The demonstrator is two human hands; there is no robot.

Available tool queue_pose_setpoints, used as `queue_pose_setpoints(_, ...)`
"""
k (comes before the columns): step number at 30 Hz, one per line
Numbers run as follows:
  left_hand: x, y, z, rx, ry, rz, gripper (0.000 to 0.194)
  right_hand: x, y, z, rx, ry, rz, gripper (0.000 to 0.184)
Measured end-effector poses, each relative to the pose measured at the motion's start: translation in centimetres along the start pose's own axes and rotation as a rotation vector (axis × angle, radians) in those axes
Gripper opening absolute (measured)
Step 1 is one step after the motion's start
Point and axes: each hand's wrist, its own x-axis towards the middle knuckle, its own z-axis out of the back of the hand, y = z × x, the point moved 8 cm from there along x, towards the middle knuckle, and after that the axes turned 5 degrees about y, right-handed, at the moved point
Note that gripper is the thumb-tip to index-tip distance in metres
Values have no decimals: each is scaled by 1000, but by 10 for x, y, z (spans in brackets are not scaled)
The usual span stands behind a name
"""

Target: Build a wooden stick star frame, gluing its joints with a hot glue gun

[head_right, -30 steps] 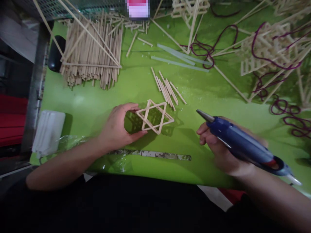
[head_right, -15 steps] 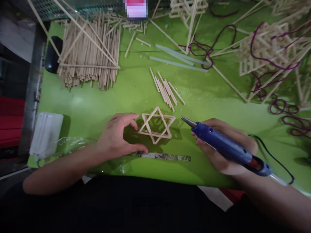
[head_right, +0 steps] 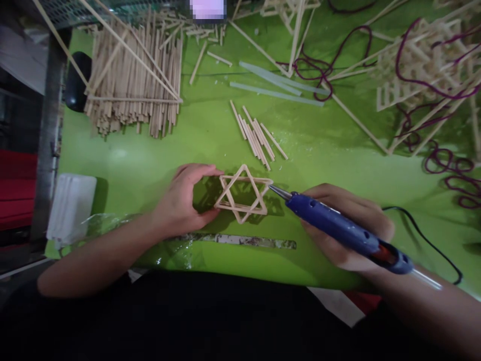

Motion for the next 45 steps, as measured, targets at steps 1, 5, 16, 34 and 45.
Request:
queue_pose_setpoints(1,0,1,0,1,3,3,85,2,6,-3,-37,25,51,37)
queue_pose_setpoints(5,1,3,0,2,-9,-15,83,9,19,-8,-117,54,109,25)
queue_pose_setpoints(16,-7,9,10,90,-180,22,93,19,13,-21,-140,171,115,18)
queue_pose_setpoints(34,-8,7,9,112,-175,-9,96,16,7,-31,-84,337,12,19)
queue_pose_setpoints(45,-9,5,8,111,-181,5,95,9,-3,-32,-91,329,-36,22)
